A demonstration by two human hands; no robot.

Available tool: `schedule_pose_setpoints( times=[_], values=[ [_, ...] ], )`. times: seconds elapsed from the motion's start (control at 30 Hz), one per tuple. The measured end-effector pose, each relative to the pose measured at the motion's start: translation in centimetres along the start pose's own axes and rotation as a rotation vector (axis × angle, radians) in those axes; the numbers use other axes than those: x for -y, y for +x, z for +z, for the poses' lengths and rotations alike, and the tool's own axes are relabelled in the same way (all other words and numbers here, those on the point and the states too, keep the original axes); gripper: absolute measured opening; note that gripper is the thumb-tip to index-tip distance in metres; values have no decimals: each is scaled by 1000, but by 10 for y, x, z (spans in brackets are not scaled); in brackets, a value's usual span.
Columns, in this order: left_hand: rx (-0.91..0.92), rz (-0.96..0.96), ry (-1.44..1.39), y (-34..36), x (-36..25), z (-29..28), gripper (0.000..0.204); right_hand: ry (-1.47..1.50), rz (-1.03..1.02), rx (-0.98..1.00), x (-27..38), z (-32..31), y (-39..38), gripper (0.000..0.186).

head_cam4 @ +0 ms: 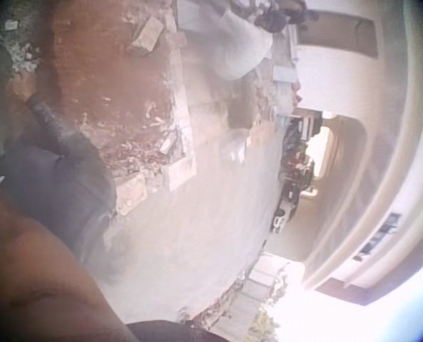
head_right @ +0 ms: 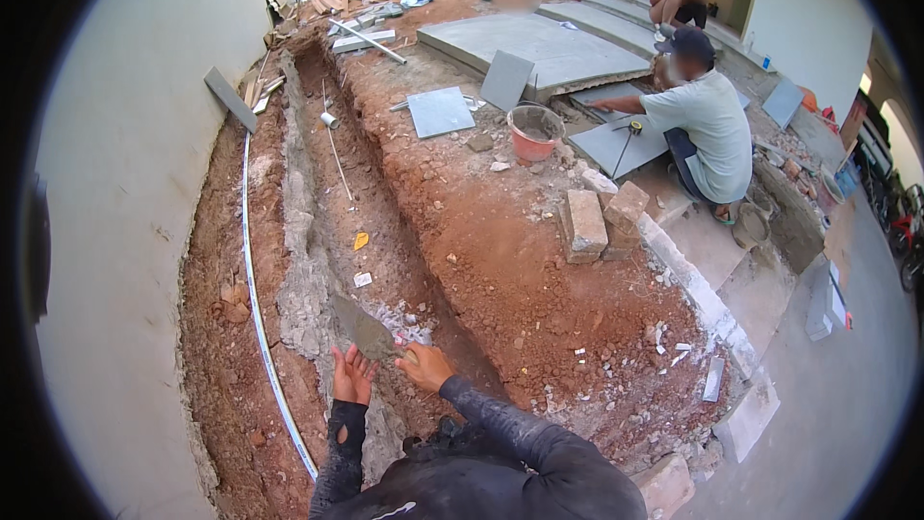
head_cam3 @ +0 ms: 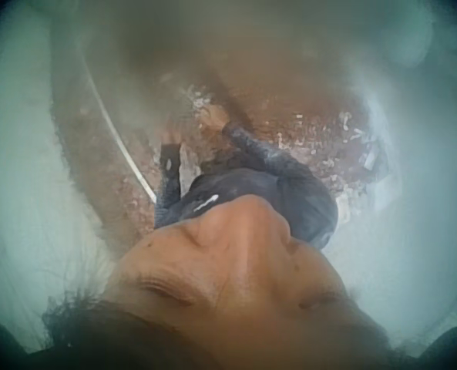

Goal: The person scoops cement from a bucket using a trowel and spreads it onto the back of a square tile. They then move to a water tap to rinse the trowel and return to the work area to continue applying cement to tiles.

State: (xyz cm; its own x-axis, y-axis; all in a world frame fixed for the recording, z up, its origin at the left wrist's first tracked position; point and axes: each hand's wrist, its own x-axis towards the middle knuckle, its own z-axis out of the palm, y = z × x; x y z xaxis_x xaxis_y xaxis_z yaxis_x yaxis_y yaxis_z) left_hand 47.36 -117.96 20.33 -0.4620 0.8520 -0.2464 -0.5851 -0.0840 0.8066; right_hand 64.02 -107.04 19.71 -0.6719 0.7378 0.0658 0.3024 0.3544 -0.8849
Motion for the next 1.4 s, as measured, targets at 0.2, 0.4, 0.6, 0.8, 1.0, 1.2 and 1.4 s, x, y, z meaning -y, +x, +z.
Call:
schedule_pose_setpoints(
  times=[0.2, 0.4, 0.6, 0.8, 1.0, 1.2, 1.4],
  values=[
    [225, 200, 1044, 67, -27, 30, 64, 771, 429, 56, 0, -6, 85, 36],
    [190, 231, 1319, 146, -49, 9, 56, 1725, 283, 338, -22, -75, 192, 40],
    [357, -156, 1423, 274, -17, -75, 70, 1717, 223, 187, -90, -91, 286, 38],
    [286, -756, 1756, 350, 62, -262, 64, 748, 611, -597, -145, -75, 398, 22],
    [96, -610, 1482, 465, -6, -224, 67, 265, 526, -909, -215, -241, 493, 18],
    [754, -340, 1979, 645, -113, -159, 36, 936, 447, -963, -233, -401, 613, 35],
    [633, -718, 1205, 868, -135, -122, 41, 719, 176, -1335, -213, -319, 661, 57]
  ],
)
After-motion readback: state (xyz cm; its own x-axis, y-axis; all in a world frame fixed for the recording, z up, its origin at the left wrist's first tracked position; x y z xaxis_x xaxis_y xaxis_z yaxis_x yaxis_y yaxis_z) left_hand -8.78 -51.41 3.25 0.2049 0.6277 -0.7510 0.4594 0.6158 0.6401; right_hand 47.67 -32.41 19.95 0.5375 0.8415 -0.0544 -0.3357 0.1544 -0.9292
